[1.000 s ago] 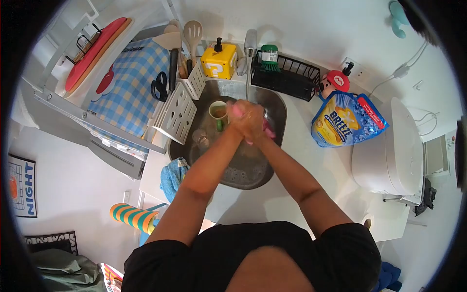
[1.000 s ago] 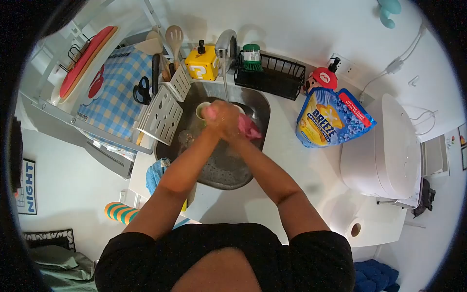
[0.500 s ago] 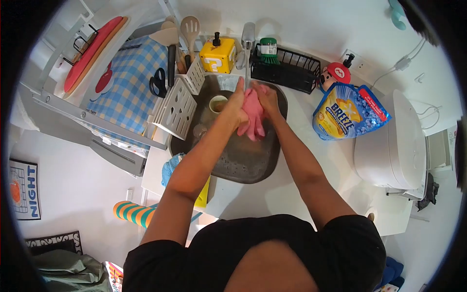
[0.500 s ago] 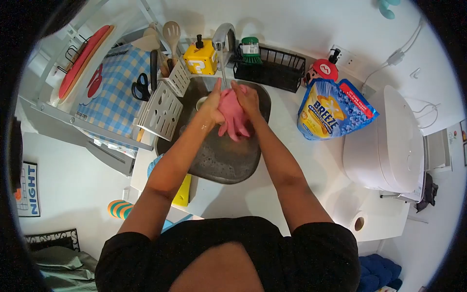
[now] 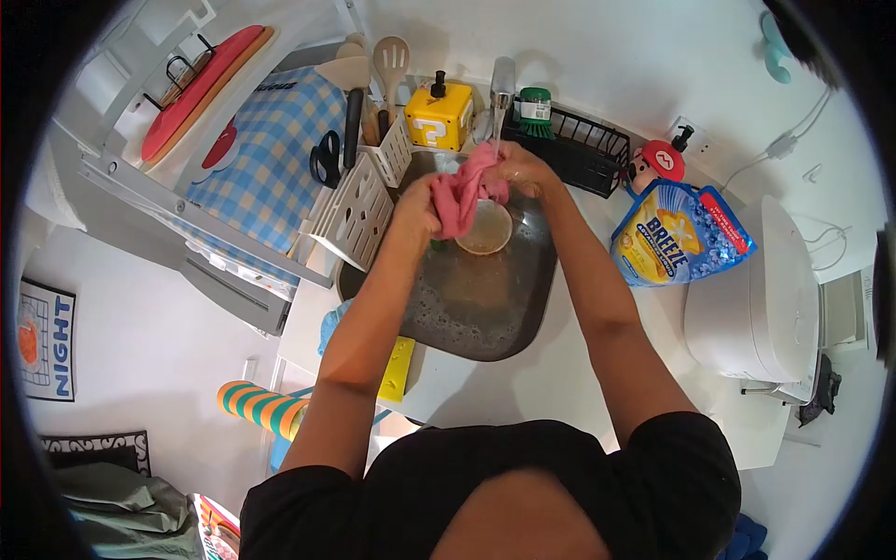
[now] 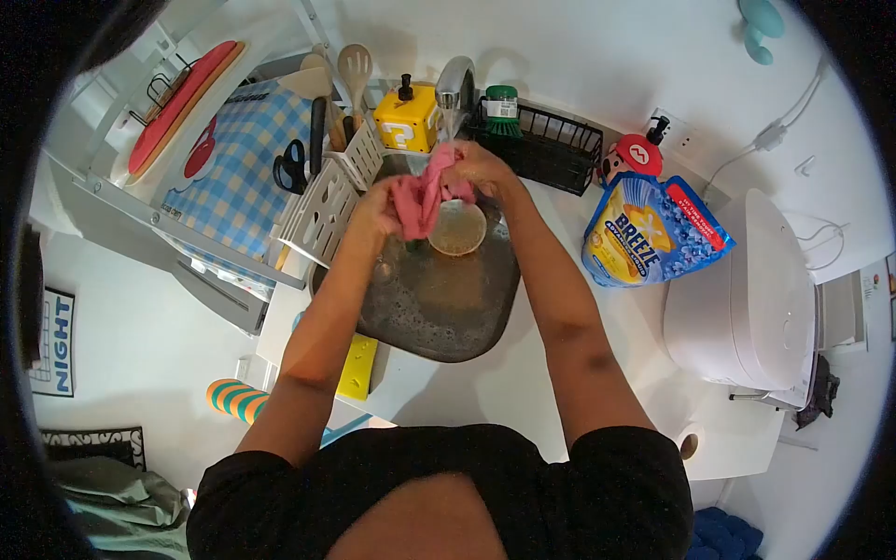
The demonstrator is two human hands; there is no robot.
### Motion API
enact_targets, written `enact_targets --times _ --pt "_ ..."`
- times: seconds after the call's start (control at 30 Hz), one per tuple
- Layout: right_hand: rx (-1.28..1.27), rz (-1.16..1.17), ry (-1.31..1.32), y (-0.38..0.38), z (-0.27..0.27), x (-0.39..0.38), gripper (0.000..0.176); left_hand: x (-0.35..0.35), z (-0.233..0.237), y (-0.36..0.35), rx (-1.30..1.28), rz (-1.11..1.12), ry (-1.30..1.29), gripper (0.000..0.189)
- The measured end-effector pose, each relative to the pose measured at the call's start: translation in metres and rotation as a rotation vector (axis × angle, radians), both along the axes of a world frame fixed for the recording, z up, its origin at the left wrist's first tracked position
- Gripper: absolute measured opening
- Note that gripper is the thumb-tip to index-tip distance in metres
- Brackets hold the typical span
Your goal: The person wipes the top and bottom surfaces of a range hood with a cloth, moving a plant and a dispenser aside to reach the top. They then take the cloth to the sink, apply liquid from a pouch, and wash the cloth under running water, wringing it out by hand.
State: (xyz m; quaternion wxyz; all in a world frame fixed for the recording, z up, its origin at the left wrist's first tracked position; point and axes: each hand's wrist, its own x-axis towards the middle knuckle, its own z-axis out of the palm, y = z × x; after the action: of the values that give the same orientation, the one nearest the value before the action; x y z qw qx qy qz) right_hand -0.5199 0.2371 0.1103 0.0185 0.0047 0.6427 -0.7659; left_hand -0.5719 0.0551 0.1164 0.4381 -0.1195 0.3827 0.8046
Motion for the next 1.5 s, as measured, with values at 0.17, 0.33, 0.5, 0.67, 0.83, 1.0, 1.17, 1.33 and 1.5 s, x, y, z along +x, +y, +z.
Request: enact_targets --times 0.17,0.33,0.5,0.67,0.83,1.0,1.17,1.33,1.5 --pt "0.454 0.313 0.01 -0.017 0.035 0.002 0.033 0.018 -0.009 0.019 -0.157 -0.139 0.095 0.037" --pt "-0.007 0.214 0.061 -0.026 0.02 0.026 0.024 -0.017 -0.061 0.036 0.501 -0.269 -0.796 0.046" --pt "-0.545 -0.333 -0.058 -0.018 -0.034 0.027 0.023 0.024 -0.017 0.047 -0.079 0.009 -0.154 0.045" --pt "-0.916 -0.361 -0.118 -0.028 -0.045 0.013 0.019 0.027 -0.049 0.056 0.058 -0.016 -0.209 0.048" --pt "0.184 -0.173 0.261 -0.037 -0.032 0.007 0.011 0.023 -0.06 0.042 0.302 -0.242 -0.481 0.045" --pt "0.142 -0.278 0.324 -0.053 -0.021 0.05 0.013 0.019 -0.118 0.058 0.92 -0.185 -0.475 0.036" --pt "-0.796 -0.618 0.208 -0.061 -0.045 0.065 0.02 0.08 -0.056 0.049 0.468 0.38 -0.074 0.017" --pt "-0.148 -0.117 0.207 -0.052 -0.064 0.068 0.025 0.115 -0.023 0.037 -0.067 0.681 0.986 0.006" --pt "-0.017 0.24 0.217 -0.052 -0.022 0.08 0.029 0.125 -0.02 0.019 -0.271 0.548 1.899 0.008"
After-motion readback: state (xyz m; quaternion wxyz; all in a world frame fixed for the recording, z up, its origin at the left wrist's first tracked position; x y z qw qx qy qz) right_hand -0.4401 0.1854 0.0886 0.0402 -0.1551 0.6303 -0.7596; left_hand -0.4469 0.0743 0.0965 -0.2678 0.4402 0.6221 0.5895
